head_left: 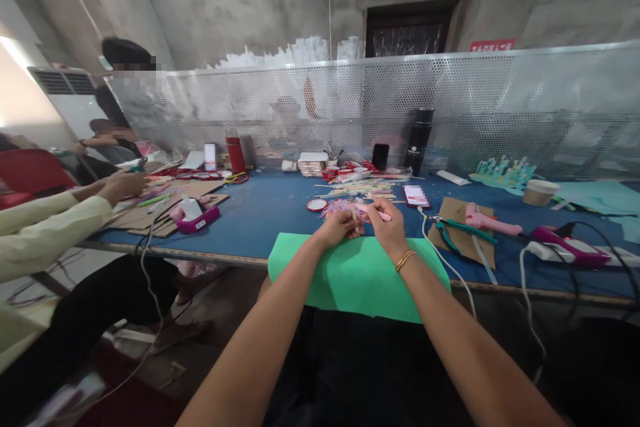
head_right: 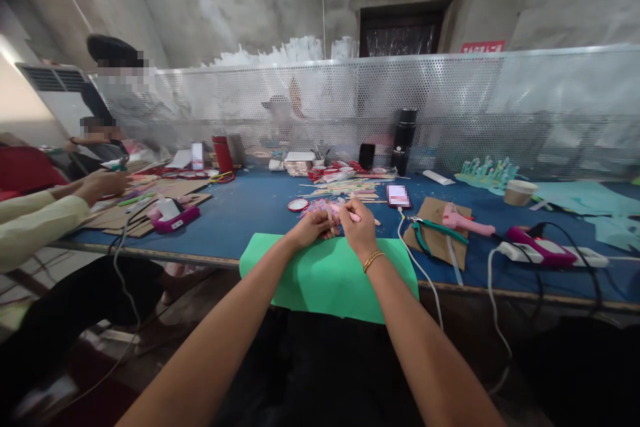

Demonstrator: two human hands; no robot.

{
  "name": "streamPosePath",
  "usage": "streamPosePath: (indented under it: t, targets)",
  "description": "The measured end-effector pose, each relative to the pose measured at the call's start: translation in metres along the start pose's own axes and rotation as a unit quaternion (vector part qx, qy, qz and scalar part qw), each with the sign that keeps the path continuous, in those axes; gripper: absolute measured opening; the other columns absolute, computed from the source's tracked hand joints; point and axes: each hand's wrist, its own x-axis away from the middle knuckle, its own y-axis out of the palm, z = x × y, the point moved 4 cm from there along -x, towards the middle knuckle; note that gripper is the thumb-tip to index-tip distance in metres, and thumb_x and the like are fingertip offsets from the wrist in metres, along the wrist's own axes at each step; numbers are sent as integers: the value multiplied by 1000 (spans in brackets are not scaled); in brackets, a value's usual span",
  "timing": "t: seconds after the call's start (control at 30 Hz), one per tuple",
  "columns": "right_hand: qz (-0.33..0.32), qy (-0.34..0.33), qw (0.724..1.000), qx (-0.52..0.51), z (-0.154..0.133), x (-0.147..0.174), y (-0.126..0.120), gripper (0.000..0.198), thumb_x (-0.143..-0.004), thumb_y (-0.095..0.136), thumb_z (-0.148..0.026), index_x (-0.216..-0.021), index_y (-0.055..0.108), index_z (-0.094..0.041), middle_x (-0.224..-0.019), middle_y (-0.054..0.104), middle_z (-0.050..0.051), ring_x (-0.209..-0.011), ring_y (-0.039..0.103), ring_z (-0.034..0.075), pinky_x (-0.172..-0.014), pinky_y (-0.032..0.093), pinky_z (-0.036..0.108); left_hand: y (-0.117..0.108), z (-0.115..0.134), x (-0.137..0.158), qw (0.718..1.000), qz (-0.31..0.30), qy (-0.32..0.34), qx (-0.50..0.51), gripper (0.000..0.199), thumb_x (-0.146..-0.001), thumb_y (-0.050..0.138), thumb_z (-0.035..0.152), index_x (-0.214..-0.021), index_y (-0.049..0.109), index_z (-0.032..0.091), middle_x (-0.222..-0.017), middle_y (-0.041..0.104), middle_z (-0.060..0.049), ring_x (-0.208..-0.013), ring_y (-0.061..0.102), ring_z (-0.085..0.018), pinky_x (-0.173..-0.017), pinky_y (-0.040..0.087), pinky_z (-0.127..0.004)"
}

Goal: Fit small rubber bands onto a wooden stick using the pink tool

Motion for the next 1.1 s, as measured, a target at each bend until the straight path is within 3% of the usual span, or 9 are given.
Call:
streamPosePath:
  t: [0.1,0.27,0.43,0.6,0.73,0.93,1.1]
  targets:
    - [-25,-4,1000,-2,-1,1,2,14,-85,55,-29,-72,57,-23,-66,65,-1,-63,60,18,-63,46,29,0,0,-1,1000,2,4,0,43,-71,74,54,-72,60,13,-64,64,-2,-52,52,-9,-53,41,-22]
    - [8,-7,999,36,1,1,-2,15,-86,55,-30,-73,57,-23,-67,65,0,-64,59,18,-65,46,29,-1,-3,-2,1000,0,-1,0,45,-69,75,56,-76,62,13,-68,66,-2,-53,53,-9,-53,42,-22]
    - [-26,-22,999,25,0,1,1,14,-87,53,-29,-74,58,-23,-70,66,1,-68,60,18,-67,47,30,-1,-2,-1,1000,4,4,3,45,-70,75,55,-73,59,14,-66,65,-1,-53,53,-9,-54,43,-22]
    - [8,-19,999,45,-2,1,-2,15,-86,53,-28,-72,56,-23,-68,65,0,-65,58,18,-65,45,29,-2,-4,-2,1000,0,1,-1,42,-73,74,52,-82,63,13,-69,66,-2,-54,54,-9,-54,43,-23]
    - [-23,-24,999,24,-2,1,1,14,-86,53,-28,-74,57,-24,-69,66,0,-66,60,18,-66,46,30,-2,-4,-3,1000,-2,4,2,44,-72,74,55,-77,60,14,-67,64,-1,-54,53,-9,-55,43,-23]
    - [4,-13,999,31,-3,1,-1,14,-85,54,-28,-72,56,-24,-66,65,-1,-61,59,17,-62,45,29,-2,-3,-2,1000,-2,0,-7,42,-73,73,54,-79,61,15,-68,65,-1,-55,54,-10,-56,44,-24]
    - [-25,-25,999,19,-6,1,2,16,-86,54,-28,-71,56,-24,-66,66,0,-65,61,18,-65,46,29,-2,-2,-1,1000,-1,9,-7,44,-72,73,55,-73,57,15,-65,64,-1,-52,52,-9,-54,43,-24]
